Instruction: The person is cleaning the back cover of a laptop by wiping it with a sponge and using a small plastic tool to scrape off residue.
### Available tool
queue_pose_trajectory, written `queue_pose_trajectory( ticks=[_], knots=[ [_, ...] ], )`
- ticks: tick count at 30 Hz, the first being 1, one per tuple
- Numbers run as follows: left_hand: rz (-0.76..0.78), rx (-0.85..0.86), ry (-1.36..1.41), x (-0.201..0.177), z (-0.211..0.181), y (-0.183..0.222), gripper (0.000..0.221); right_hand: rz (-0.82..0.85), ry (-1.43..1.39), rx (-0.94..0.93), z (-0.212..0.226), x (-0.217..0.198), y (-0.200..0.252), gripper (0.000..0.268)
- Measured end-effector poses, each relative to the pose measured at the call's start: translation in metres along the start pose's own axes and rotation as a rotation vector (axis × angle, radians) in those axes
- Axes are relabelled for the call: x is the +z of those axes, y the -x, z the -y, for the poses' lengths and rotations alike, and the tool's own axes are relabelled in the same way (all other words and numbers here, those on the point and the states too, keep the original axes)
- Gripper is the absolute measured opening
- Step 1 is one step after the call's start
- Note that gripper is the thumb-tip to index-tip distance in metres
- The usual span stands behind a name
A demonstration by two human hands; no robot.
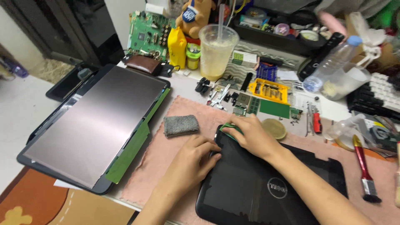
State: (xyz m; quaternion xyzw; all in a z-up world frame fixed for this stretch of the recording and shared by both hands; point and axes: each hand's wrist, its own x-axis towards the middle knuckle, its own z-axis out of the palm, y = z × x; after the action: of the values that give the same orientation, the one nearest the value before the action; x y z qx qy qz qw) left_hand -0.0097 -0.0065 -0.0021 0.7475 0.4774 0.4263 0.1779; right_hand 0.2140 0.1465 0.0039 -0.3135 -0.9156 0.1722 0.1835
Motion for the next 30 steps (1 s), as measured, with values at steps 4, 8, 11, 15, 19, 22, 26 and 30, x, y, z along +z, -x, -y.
queue_pose_trajectory(
  ticks=[4,8,11,15,19,22,26,30],
  knots=[
    [-0.021,0.006,-0.016,0.001,-0.005,-0.001,0.028,0.008,0.077,0.004,-0.001,0.006,0.007,0.013],
    [-0.018,-0.034,-0.014,0.004,-0.001,0.001,0.040,-0.009,0.087,-0.205,0.009,0.004,0.010,0.011],
    [-0.044,-0.064,0.023,0.007,0.001,0.003,0.046,-0.009,0.164,-0.193,-0.002,0.010,0.003,0.009],
    [-0.098,-0.135,0.108,0.002,-0.001,0.004,0.053,-0.013,0.286,-0.142,-0.004,0.017,0.001,0.016],
    [-0.130,-0.201,0.192,-0.001,-0.002,0.002,0.047,-0.032,0.254,-0.250,0.008,0.013,0.009,0.017],
    [-0.138,-0.269,0.221,0.000,0.003,0.001,0.050,-0.025,0.314,-0.164,0.001,0.016,0.002,0.025],
    [-0.186,-0.214,0.198,0.000,0.003,0.004,0.047,-0.007,0.358,-0.138,0.005,0.023,0.007,0.020],
    [-0.196,-0.192,0.178,0.002,0.006,0.004,0.047,-0.057,0.344,-0.273,0.017,0.039,0.033,0.039]
  ],
)
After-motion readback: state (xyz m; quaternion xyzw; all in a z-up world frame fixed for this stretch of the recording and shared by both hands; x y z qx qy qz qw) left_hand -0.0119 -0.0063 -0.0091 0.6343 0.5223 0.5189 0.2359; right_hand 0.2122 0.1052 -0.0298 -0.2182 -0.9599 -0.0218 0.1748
